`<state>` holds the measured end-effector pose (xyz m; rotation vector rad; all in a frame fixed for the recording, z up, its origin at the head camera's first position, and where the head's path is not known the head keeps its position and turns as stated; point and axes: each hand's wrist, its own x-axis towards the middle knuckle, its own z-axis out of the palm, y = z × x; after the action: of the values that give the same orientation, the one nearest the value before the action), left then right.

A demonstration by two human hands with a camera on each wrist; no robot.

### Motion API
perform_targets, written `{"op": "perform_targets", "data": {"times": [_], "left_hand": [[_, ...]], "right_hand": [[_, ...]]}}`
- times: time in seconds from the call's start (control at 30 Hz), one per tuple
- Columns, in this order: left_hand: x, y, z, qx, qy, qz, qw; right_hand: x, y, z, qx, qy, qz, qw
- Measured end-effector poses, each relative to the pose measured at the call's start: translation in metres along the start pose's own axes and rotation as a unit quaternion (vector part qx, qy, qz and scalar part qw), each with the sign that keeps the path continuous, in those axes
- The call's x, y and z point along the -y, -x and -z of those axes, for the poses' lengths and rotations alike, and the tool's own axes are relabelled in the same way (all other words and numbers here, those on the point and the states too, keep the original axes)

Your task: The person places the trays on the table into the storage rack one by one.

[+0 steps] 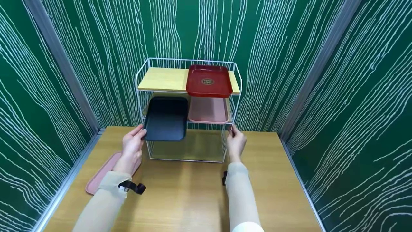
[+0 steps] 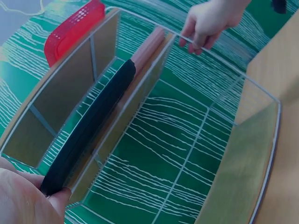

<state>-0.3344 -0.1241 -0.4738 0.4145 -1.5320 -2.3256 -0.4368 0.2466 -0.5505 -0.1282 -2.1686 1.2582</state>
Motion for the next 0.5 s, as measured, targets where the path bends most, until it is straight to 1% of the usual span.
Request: {"op": "perform_targets", "data": {"times": [0.1,0.33,0.5], "left_hand": [[-0.004,-0.001,-0.006,-0.010,0.005,-0.004,0.9999],[-0.009,-0.003,-0.016,-0.040,0.012,0.012,0.9991],[-0.010,-0.008,-0.020,-0.042,0.022,0.011,0.9988]], "right_hand": [[0.000,-0.001,0.000,-0.004,-0.004,0.007,1.000],[0.001,0.000,-0.001,-0.006,0.000,0.006,1.000],[0.001,0.001,0.000,-0.008,0.003,0.008,1.000]]}}
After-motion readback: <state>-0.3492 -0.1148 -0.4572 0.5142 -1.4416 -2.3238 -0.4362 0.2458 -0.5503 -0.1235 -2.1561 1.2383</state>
